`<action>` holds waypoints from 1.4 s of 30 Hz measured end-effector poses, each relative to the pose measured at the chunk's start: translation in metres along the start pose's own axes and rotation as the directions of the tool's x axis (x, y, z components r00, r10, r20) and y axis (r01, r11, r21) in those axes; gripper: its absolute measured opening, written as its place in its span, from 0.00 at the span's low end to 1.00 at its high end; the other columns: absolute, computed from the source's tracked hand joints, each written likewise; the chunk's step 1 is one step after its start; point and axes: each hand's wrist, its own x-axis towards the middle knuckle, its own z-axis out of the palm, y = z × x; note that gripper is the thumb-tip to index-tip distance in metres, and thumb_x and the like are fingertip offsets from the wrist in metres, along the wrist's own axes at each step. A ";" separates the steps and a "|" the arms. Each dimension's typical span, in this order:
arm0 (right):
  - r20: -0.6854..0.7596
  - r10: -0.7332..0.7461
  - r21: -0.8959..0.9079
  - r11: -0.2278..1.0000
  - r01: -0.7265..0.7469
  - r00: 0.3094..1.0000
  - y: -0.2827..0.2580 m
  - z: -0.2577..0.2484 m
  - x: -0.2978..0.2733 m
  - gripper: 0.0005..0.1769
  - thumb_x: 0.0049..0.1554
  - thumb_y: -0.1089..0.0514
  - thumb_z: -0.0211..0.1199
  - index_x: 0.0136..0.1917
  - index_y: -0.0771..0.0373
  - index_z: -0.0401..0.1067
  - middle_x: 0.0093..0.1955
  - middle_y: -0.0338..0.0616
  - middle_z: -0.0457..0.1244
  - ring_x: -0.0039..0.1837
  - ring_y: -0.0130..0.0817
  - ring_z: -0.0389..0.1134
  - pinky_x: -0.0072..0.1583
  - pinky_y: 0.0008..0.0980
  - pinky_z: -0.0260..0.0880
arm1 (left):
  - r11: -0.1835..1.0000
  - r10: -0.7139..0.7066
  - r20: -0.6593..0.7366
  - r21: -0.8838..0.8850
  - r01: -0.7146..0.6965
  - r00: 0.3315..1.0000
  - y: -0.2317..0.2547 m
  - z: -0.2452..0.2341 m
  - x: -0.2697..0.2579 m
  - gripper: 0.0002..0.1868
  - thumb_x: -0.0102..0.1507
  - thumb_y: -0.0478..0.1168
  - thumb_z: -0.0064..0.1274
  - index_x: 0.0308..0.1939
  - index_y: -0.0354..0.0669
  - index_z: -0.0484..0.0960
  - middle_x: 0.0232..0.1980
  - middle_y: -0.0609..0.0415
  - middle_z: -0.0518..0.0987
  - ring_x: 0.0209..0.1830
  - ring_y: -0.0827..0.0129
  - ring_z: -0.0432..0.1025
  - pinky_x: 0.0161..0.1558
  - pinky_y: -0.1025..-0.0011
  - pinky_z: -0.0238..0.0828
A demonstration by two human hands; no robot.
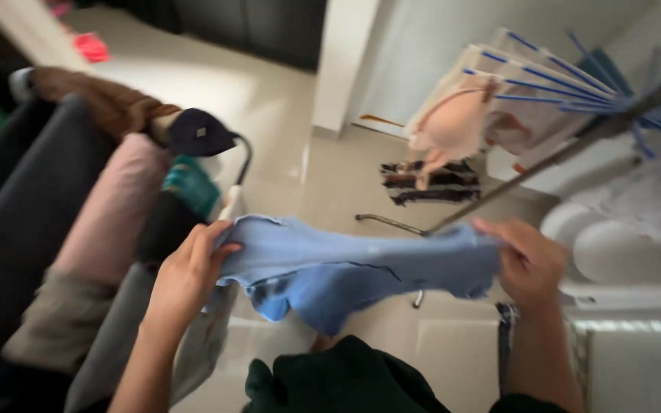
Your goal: Taking dry clothes off a circular rack and folding them into a laundry basket.
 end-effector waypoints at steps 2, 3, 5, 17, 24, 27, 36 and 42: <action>0.039 -0.093 -0.045 0.994 0.095 0.995 -0.027 -0.010 -0.008 0.24 0.51 0.77 0.55 0.53 0.58 0.81 0.48 0.48 0.71 0.40 0.36 0.70 0.42 0.29 0.69 | 0.994 -0.099 -0.044 0.044 0.101 0.994 -0.008 -0.024 -0.037 0.18 0.59 0.29 0.63 0.52 0.36 0.79 0.39 0.47 0.77 0.34 0.54 0.75 0.34 0.62 0.70; 0.078 -0.135 0.036 0.990 0.133 0.988 -0.045 -0.014 -0.014 0.23 0.51 0.77 0.55 0.52 0.58 0.81 0.49 0.48 0.71 0.42 0.37 0.70 0.43 0.29 0.69 | 0.992 -0.104 -0.129 0.062 0.112 0.986 -0.011 -0.034 -0.061 0.16 0.58 0.27 0.62 0.50 0.37 0.80 0.41 0.47 0.77 0.36 0.54 0.75 0.36 0.62 0.71; 0.140 -0.234 0.202 0.958 0.203 0.962 -0.084 -0.012 -0.015 0.22 0.51 0.76 0.56 0.51 0.57 0.80 0.52 0.49 0.70 0.45 0.38 0.70 0.44 0.31 0.70 | 0.985 -0.118 -0.227 0.095 0.143 0.967 -0.015 -0.054 -0.104 0.15 0.57 0.25 0.60 0.47 0.39 0.81 0.42 0.47 0.77 0.37 0.55 0.75 0.39 0.63 0.72; 0.114 -0.791 0.928 0.302 0.220 0.602 -0.311 0.107 -0.040 0.14 0.49 0.70 0.62 0.45 0.55 0.79 0.66 0.53 0.64 0.61 0.48 0.71 0.54 0.38 0.73 | 0.888 0.162 -0.403 -0.340 -0.311 0.901 0.107 -0.119 -0.170 0.13 0.56 0.25 0.60 0.38 0.48 0.81 0.47 0.59 0.82 0.52 0.58 0.74 0.60 0.60 0.65; 0.108 -0.864 0.990 0.139 0.027 0.492 -0.370 0.138 -0.086 0.15 0.51 0.76 0.62 0.45 0.59 0.77 0.58 0.50 0.67 0.55 0.44 0.72 0.51 0.33 0.74 | 0.901 -0.216 -0.395 -0.432 0.027 0.893 0.142 -0.183 -0.254 0.15 0.61 0.29 0.57 0.49 0.50 0.82 0.53 0.50 0.69 0.50 0.60 0.66 0.55 0.70 0.65; 0.068 -0.896 0.984 0.132 0.119 0.439 -0.403 0.135 -0.091 0.14 0.52 0.74 0.65 0.48 0.60 0.77 0.55 0.45 0.68 0.53 0.42 0.73 0.53 0.33 0.74 | 0.828 -0.344 -0.228 -0.530 0.181 0.911 0.164 -0.213 -0.284 0.18 0.65 0.32 0.52 0.59 0.42 0.77 0.54 0.48 0.73 0.49 0.61 0.70 0.55 0.70 0.68; -0.020 -0.969 1.000 -0.021 -0.002 0.246 -0.474 0.131 -0.120 0.13 0.54 0.69 0.73 0.50 0.58 0.77 0.46 0.41 0.63 0.45 0.37 0.68 0.46 0.31 0.68 | 0.561 -0.739 -0.029 -0.579 0.591 0.673 0.200 -0.233 -0.381 0.17 0.69 0.35 0.43 0.62 0.36 0.75 0.52 0.46 0.82 0.53 0.63 0.75 0.56 0.66 0.71; -0.154 -0.985 0.987 -0.157 -0.031 0.077 -0.498 0.144 -0.137 0.16 0.58 0.69 0.70 0.55 0.51 0.79 0.42 0.38 0.58 0.43 0.34 0.66 0.44 0.31 0.66 | 0.466 -0.797 0.105 -0.521 0.715 0.595 0.207 -0.231 -0.408 0.23 0.61 0.35 0.55 0.60 0.42 0.73 0.46 0.46 0.85 0.45 0.59 0.80 0.47 0.63 0.76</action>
